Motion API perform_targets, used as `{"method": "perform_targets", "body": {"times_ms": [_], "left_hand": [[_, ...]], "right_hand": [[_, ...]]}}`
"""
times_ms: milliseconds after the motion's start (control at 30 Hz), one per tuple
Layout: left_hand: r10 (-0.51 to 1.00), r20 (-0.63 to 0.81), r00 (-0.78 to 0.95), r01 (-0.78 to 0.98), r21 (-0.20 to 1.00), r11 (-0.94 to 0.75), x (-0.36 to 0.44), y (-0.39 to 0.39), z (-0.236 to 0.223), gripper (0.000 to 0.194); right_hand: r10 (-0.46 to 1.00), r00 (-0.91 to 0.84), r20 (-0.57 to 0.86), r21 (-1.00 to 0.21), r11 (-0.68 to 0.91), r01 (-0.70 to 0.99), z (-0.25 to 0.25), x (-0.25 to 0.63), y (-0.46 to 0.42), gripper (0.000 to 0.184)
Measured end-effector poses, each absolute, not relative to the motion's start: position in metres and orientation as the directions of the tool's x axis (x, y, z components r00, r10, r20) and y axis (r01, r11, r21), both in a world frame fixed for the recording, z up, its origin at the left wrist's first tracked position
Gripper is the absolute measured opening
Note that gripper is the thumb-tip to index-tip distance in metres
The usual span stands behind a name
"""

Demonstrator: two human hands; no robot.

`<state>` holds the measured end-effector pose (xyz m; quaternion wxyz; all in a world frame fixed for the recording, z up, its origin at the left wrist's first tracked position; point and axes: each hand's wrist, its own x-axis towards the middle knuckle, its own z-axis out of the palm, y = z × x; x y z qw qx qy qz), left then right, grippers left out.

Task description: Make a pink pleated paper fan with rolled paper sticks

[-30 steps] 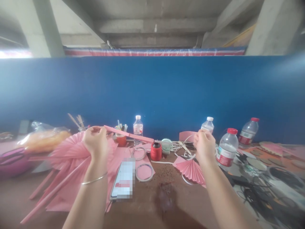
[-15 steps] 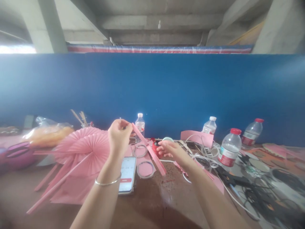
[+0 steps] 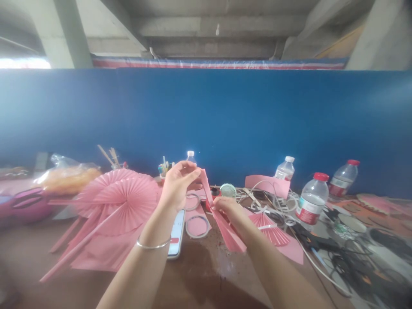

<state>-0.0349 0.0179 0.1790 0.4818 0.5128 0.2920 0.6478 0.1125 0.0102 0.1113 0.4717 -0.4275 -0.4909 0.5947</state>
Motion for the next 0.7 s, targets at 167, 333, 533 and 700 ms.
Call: {"method": "perform_targets", "body": {"times_ms": [167,333,533,700], "left_hand": [[0.916,0.379,0.131,-0.394,0.868,-0.303,-0.035,0.019,0.179,0.024],[0.922,0.285,0.261,0.088,0.944,-0.317,-0.035,0.027,0.166,0.024],[0.89,0.303,0.341,0.336,0.845,-0.416,-0.025,0.031,0.149,0.016],[0.875,0.318,0.365,0.342,0.828,-0.444,-0.021,0.032,0.146,0.017]], "right_hand": [[0.972,-0.217,-0.094,-0.959,-0.146,-0.241,0.121,0.115,0.0,0.005],[0.984,-0.15,-0.095,-0.915,-0.146,-0.377,0.122,0.117,0.002,0.003],[0.999,-0.049,0.008,-0.92,-0.012,-0.392,0.117,0.117,0.011,0.015],[0.999,-0.04,0.026,-0.936,0.011,-0.353,0.118,0.119,0.011,0.017]]}}
